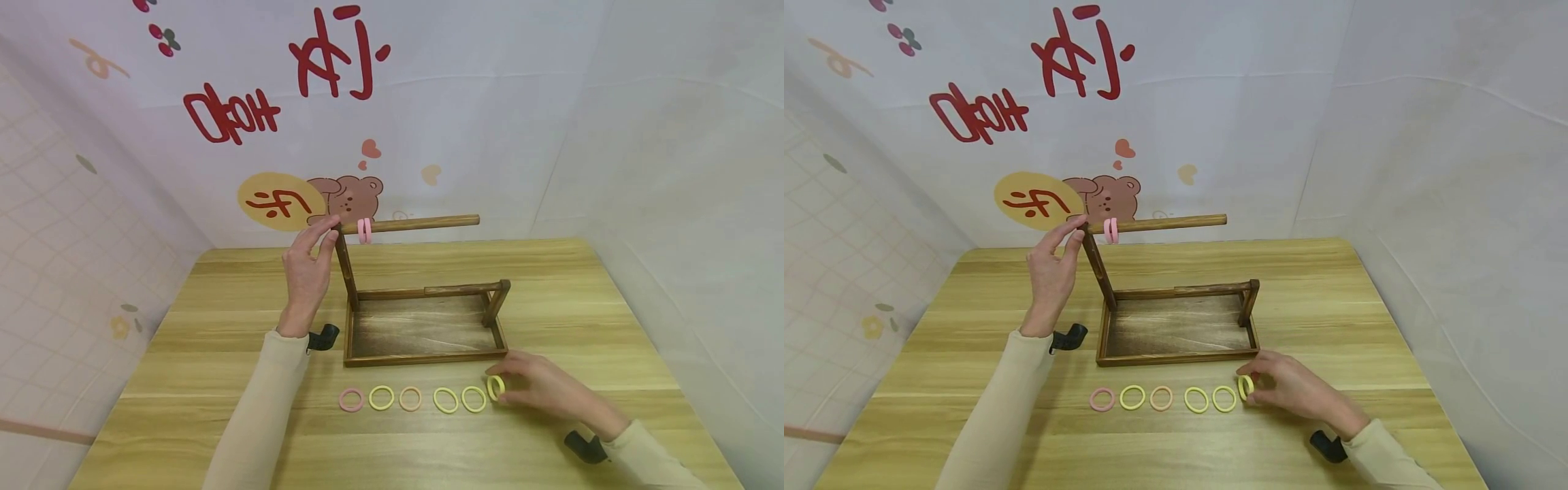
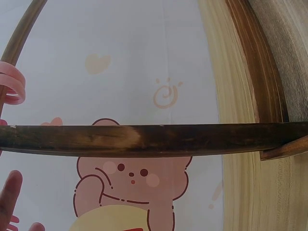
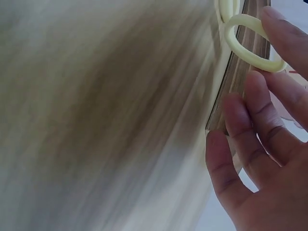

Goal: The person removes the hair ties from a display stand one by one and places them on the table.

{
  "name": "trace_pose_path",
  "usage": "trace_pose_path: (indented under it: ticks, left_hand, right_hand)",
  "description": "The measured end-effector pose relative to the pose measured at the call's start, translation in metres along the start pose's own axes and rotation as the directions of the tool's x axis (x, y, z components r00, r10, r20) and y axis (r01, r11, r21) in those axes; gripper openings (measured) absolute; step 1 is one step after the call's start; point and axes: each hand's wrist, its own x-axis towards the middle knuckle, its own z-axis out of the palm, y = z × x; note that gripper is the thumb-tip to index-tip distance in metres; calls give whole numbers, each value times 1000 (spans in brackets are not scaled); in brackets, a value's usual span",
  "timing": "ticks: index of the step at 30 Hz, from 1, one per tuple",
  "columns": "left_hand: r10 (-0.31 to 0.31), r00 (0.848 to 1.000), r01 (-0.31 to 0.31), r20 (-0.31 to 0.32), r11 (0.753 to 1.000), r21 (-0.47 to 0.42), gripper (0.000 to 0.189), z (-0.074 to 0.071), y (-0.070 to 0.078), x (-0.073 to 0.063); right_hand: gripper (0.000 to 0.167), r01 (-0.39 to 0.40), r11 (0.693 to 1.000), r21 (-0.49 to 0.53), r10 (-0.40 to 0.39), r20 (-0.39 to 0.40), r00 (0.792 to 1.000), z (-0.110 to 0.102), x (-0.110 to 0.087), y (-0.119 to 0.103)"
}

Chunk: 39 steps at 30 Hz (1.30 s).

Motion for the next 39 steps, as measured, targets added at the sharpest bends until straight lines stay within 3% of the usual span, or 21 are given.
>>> trace_pose_path:
  ticks: [17, 31, 39]
  left_hand:
    - [13, 1000, -13, 6, 1000, 8, 26, -1, 0, 1]
    - [23, 1000, -23, 17, 1000, 12, 26, -2, -1, 1]
    - [27, 1000, -27, 15, 1000, 11, 26, -1, -1, 0]
  right_hand:
    - [38, -4, 995, -97, 5, 10, 1000, -3, -9, 10]
    - [36, 24, 995, -101, -23, 14, 1000, 0, -10, 11]
    - [32, 2, 988, -155, -11, -57, 998, -10, -4, 5]
